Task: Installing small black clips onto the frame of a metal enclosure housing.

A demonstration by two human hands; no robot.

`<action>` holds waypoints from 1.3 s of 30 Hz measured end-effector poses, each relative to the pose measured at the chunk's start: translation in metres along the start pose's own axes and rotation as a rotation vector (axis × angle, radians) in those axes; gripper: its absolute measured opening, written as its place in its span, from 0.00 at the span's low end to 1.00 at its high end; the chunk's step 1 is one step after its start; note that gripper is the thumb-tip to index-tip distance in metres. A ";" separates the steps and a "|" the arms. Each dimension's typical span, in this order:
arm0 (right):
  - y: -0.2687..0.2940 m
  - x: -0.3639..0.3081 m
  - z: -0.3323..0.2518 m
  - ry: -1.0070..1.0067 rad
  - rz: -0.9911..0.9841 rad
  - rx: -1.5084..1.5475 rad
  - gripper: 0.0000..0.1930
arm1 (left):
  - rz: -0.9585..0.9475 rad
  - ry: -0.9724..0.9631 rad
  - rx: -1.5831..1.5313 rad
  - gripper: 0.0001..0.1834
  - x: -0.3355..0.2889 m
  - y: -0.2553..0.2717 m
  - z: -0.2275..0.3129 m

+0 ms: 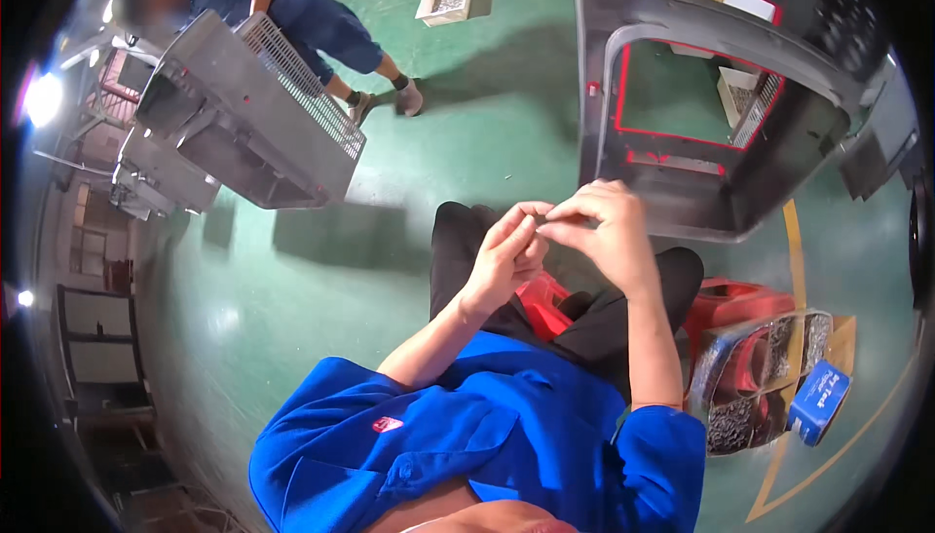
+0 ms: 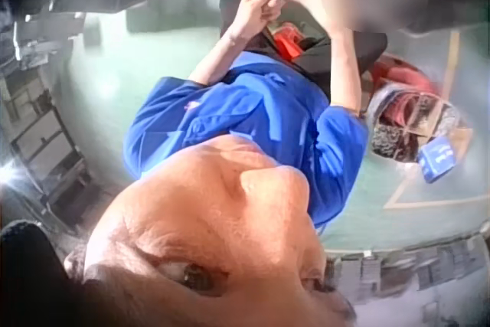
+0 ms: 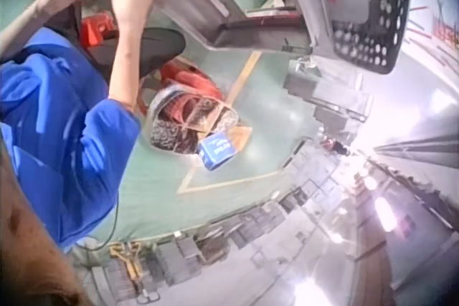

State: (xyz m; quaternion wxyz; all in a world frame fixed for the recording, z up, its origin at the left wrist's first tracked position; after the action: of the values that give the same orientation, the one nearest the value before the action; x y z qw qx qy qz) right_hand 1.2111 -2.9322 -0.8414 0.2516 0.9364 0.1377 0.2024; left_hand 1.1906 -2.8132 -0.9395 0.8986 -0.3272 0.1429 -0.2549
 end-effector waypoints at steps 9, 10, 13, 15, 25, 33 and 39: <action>-0.002 -0.018 0.001 0.075 0.054 0.121 0.06 | -0.081 -0.054 0.076 0.17 0.005 -0.023 0.009; -0.002 -0.019 -0.002 0.109 0.043 0.092 0.06 | -0.076 -0.042 0.070 0.17 0.005 -0.024 0.009; 0.018 -0.021 -0.014 0.158 0.222 -0.066 0.05 | -0.110 -0.057 -0.045 0.16 0.004 -0.029 0.005; 0.052 -0.024 -0.018 0.152 0.420 -0.125 0.05 | -0.074 -0.008 -0.209 0.14 0.001 -0.027 0.002; 0.218 -0.089 0.004 0.209 1.147 -0.027 0.08 | 0.238 0.119 -0.761 0.16 -0.013 0.054 -0.083; 0.241 -0.144 0.062 -0.230 1.084 -0.067 0.18 | 0.088 0.154 -0.499 0.18 -0.002 0.026 -0.061; 0.039 -0.058 -0.003 -0.137 0.057 -0.174 0.05 | 0.041 0.141 -0.584 0.17 0.011 -0.002 -0.057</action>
State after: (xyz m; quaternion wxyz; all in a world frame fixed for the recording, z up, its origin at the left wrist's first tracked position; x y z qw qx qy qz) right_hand 1.1653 -2.9847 -0.8362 0.3348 0.9262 0.0752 0.1560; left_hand 1.1749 -2.8500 -0.9809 0.7593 -0.5504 0.2786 -0.2071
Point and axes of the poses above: each hand's wrist, its own x-axis towards the middle knuckle, its own y-axis out of the back of the hand, z = x × y, the point moved 8 cm from there along x, towards the middle knuckle, and after that the axes turned 9 degrees about -z, right-handed, at the moved point
